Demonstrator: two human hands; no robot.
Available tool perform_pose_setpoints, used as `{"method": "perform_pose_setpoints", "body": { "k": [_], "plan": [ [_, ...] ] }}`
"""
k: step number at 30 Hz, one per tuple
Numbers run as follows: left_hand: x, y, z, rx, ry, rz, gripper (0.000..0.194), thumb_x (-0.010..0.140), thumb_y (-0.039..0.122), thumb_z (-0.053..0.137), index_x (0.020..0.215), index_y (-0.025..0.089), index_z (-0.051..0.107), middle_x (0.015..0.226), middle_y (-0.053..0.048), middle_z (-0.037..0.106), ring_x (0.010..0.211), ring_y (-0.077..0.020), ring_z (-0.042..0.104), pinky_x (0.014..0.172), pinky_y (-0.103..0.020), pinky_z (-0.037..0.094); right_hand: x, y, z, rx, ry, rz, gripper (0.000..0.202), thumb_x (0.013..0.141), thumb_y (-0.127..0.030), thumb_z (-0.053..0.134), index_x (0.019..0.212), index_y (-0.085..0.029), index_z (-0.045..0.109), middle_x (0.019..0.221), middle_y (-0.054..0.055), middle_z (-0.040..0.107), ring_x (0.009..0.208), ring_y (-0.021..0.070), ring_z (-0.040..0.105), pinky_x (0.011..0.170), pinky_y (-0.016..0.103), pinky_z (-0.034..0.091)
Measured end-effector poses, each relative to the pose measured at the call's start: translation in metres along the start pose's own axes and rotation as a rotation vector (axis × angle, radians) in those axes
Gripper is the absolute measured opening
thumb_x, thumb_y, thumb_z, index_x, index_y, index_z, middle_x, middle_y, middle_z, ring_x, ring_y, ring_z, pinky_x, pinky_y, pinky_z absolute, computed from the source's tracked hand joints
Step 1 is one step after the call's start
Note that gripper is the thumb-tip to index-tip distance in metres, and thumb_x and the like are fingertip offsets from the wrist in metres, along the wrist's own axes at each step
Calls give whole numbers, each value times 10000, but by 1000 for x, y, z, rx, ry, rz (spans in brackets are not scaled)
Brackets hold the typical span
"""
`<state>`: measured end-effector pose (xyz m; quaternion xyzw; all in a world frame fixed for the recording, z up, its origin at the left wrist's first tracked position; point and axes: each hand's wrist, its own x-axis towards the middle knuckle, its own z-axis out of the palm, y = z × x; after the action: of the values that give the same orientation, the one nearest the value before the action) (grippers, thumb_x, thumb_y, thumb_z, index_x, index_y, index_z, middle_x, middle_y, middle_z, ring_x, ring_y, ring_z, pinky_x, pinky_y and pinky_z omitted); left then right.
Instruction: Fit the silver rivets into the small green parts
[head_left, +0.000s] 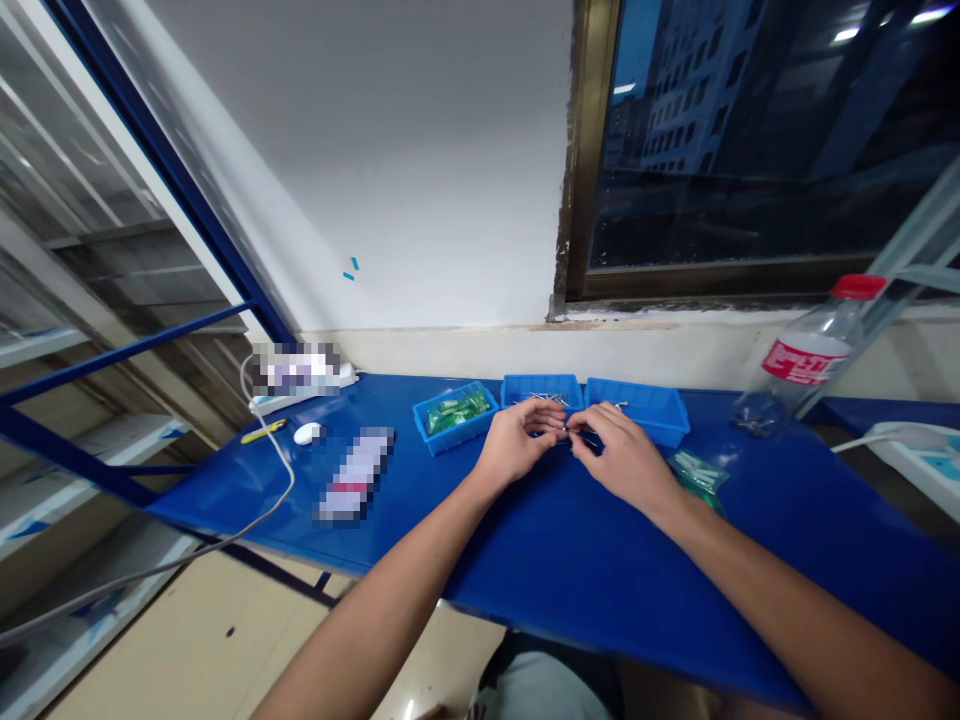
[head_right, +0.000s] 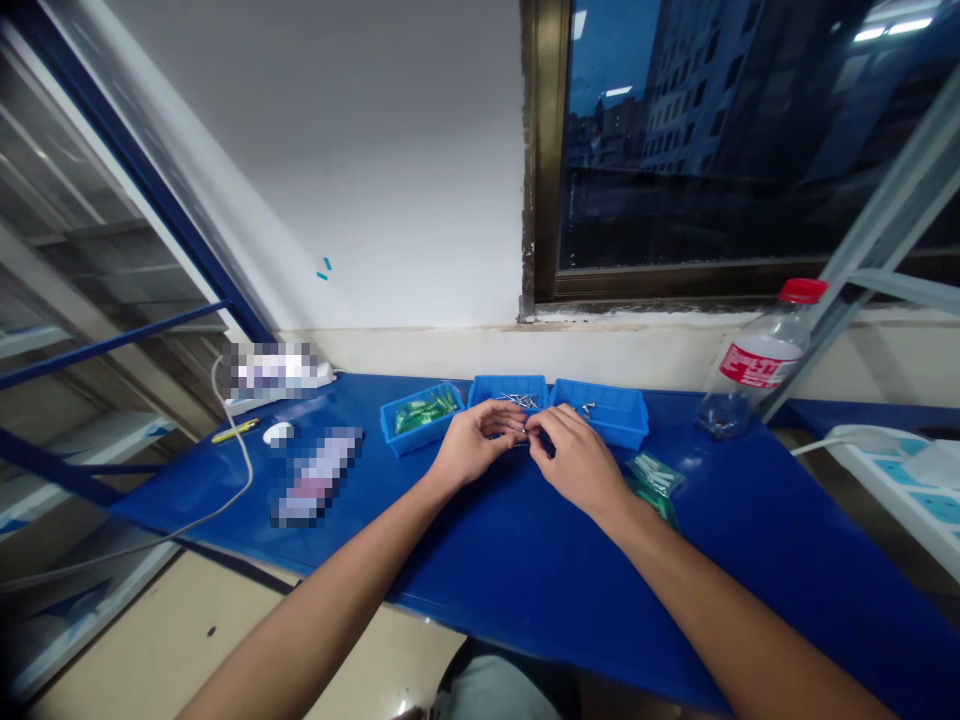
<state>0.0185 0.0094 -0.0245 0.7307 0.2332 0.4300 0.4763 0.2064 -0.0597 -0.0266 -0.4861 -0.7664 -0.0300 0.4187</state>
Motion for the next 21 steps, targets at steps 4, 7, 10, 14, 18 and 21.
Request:
{"method": "perform_pose_setpoints", "body": {
  "k": [4, 7, 10, 14, 18, 21],
  "plan": [
    [-1, 8, 0, 52, 12, -20, 435, 887, 222, 775, 1304, 142, 684, 1159, -147, 769, 1009, -221, 766, 883, -333, 640, -1, -2, 1, 42, 15, 67, 343, 957, -142, 538, 1274, -233, 631, 996, 68, 673, 932, 254, 646, 890, 406, 537],
    [-4, 15, -1, 166, -19, -70, 437, 963, 416, 703, 1316, 158, 703, 974, -99, 797, 813, -197, 769, 751, -296, 633, -1, -4, 0, 82, 42, 112, 276, 969, -179, 548, 1212, -247, 661, 1013, 56, 701, 875, 231, 663, 834, 366, 543],
    [-6, 17, -1, 161, -87, -147, 491, 991, 511, 635, 1315, 150, 717, 889, -84, 807, 693, -195, 761, 659, -285, 621, 0, -4, -2, 101, 52, 132, 132, 969, -220, 589, 1051, -246, 688, 962, 39, 727, 825, 220, 665, 802, 347, 536],
    [-5, 11, -2, 161, -70, -116, 417, 949, 470, 703, 1210, 154, 774, 1046, -107, 823, 852, -238, 799, 808, -333, 647, 0, -2, -2, 169, 15, 142, 103, 952, -218, 618, 967, -249, 715, 927, 29, 723, 781, 201, 649, 755, 325, 528],
    [-3, 1, -2, 61, -45, -95, 352, 898, 316, 761, 1206, 146, 761, 1116, -123, 814, 1015, -267, 795, 931, -378, 639, 0, 1, 1, 219, -5, 173, 125, 926, -217, 648, 1009, -248, 737, 953, 26, 745, 754, 188, 651, 737, 323, 545],
    [-3, 0, -2, 57, -37, -104, 436, 908, 212, 725, 1338, 157, 680, 1109, -116, 816, 1005, -244, 799, 943, -377, 637, -1, 1, 3, 247, -33, 210, 148, 952, -273, 634, 1030, -255, 758, 979, 29, 772, 766, 190, 683, 750, 335, 566]
  ]
}}
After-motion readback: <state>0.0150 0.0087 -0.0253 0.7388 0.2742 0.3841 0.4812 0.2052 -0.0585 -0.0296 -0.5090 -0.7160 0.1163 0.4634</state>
